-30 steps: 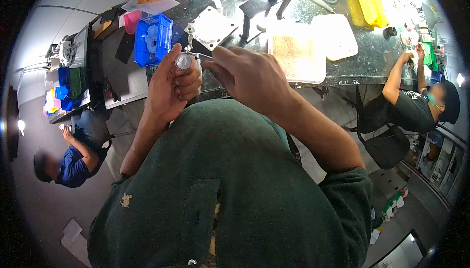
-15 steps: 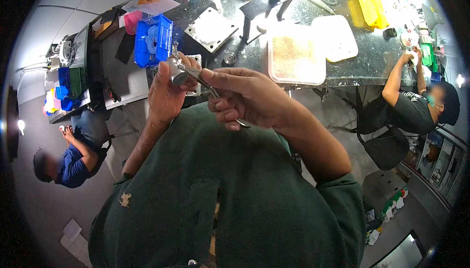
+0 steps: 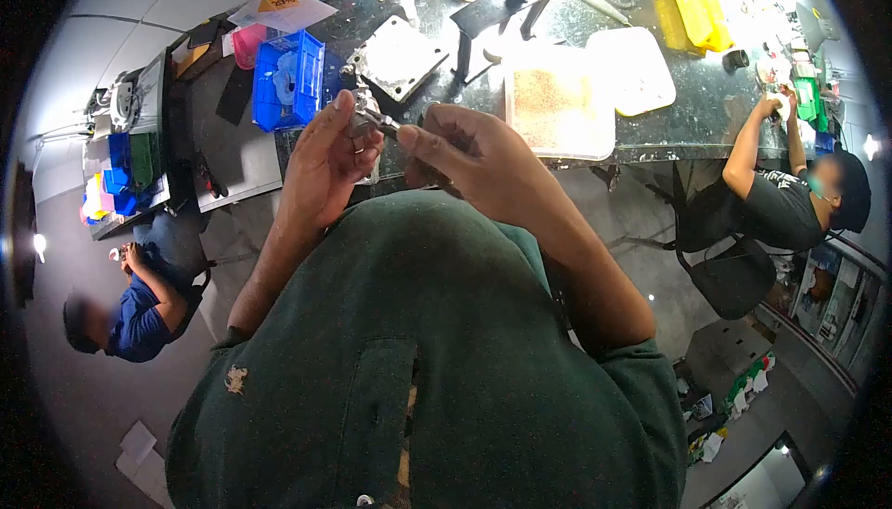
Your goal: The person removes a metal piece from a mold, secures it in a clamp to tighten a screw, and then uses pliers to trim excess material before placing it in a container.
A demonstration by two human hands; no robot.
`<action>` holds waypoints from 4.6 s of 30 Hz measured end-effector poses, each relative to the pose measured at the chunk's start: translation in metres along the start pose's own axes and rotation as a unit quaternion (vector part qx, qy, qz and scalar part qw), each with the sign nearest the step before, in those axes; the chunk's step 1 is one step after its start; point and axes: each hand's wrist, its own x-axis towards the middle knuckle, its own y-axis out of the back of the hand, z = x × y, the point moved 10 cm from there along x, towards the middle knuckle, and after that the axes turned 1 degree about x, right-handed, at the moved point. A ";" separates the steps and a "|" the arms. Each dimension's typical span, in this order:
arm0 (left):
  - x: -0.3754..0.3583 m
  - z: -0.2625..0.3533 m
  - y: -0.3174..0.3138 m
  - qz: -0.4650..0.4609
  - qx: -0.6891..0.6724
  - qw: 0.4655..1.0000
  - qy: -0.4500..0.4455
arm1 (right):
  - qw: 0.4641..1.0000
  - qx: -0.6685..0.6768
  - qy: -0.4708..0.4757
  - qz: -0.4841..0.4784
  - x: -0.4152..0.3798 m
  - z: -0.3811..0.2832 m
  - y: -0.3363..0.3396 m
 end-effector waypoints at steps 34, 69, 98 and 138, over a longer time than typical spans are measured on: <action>0.001 0.006 0.012 0.049 0.091 0.994 -0.046 | 0.809 -0.503 0.282 0.118 -0.007 -0.042 -0.017; -0.004 -0.006 -0.006 -0.149 -0.035 0.988 0.025 | 0.939 0.243 -0.147 -0.193 -0.006 0.015 -0.030; -0.002 0.027 0.008 0.064 0.149 0.981 -0.104 | 0.842 -0.460 0.254 0.120 -0.001 -0.036 -0.019; -0.002 -0.017 0.001 -0.121 -0.076 0.989 0.024 | 0.996 0.052 -0.041 -0.063 0.005 0.025 -0.002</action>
